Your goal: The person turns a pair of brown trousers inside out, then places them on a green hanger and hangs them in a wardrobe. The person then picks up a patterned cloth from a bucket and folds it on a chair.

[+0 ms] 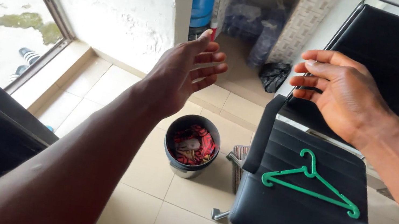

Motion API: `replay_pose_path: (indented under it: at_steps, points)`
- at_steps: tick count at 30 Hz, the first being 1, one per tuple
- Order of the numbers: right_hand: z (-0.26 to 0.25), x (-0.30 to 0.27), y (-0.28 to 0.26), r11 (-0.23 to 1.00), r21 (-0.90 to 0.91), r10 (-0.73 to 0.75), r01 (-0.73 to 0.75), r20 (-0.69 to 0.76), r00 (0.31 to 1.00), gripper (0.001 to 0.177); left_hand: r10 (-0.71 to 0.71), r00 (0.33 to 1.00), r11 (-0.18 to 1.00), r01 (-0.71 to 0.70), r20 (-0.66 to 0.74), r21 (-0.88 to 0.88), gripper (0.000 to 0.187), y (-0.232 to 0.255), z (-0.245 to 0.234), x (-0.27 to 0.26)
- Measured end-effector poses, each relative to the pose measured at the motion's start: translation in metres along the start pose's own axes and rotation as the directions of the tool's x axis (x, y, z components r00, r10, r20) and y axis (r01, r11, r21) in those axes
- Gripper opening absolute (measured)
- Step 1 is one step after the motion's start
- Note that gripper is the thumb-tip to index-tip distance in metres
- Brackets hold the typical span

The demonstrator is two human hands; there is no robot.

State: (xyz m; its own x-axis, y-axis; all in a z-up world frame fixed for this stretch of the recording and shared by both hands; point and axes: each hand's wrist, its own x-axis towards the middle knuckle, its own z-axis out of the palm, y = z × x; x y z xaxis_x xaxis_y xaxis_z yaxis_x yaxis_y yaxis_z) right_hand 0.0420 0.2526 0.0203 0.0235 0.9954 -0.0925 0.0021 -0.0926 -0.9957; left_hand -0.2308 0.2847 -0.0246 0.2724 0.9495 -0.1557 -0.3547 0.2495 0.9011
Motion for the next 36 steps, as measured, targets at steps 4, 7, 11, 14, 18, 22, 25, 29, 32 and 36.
replay_pose_path:
  at_steps: [4, 7, 11, 14, 18, 22, 25, 29, 32, 36]
  points:
    - [0.044, -0.012, -0.003, 1.0, -0.008, 0.01, -0.01, -0.042, 0.999, 0.026, -0.018, 1.0, 1.0, 0.018, -0.013, 0.016, 0.056, 0.027, -0.039, -0.03]
    - [0.067, -0.013, 0.0, 1.0, 0.016, 0.021, -0.021, -0.011, 1.0, 0.026, -0.034, 0.998, 0.999, 0.034, -0.044, 0.01, 0.057, 0.036, -0.06, -0.043]
    - [0.086, -0.005, 0.013, 0.996, -0.002, 0.091, -0.091, -0.019, 0.996, 0.027, -0.054, 0.996, 0.999, 0.054, -0.071, 0.005, 0.056, 0.036, -0.08, -0.039]
    - [0.092, 0.008, 0.035, 0.987, 0.01, 0.158, -0.158, 0.008, 0.987, 0.026, -0.085, 0.994, 0.996, 0.085, -0.073, -0.003, 0.055, 0.023, -0.094, -0.031]
    - [0.094, 0.038, 0.076, 0.961, 0.001, 0.277, -0.277, 0.025, 0.96, 0.025, -0.166, 0.981, 0.986, 0.167, -0.101, 0.002, 0.057, -0.001, -0.112, -0.009]
    - [0.097, 0.072, 0.127, 0.921, -0.037, 0.388, -0.387, 0.059, 0.92, 0.024, -0.243, 0.959, 0.968, 0.25, -0.148, 0.029, 0.055, -0.028, -0.133, 0.014]
    - [0.1, 0.098, 0.164, 0.884, -0.032, 0.468, -0.467, 0.105, 0.878, 0.025, -0.325, 0.923, 0.938, 0.343, -0.206, 0.057, 0.052, -0.043, -0.146, 0.035]
    - [0.103, 0.121, 0.202, 0.841, -0.091, 0.541, -0.533, 0.136, 0.83, 0.025, -0.402, 0.883, 0.9, 0.43, -0.24, 0.073, 0.052, -0.074, -0.164, 0.069]
    - [0.101, 0.129, 0.221, 0.808, -0.125, 0.589, -0.576, 0.158, 0.793, 0.026, -0.481, 0.846, 0.849, 0.515, -0.229, 0.12, 0.052, -0.114, -0.175, 0.09]
    - [0.11, 0.14, 0.249, 0.76, -0.125, 0.65, -0.638, 0.156, 0.744, 0.029, -0.65, 0.737, 0.731, 0.673, -0.186, 0.111, 0.045, -0.17, -0.191, 0.123]
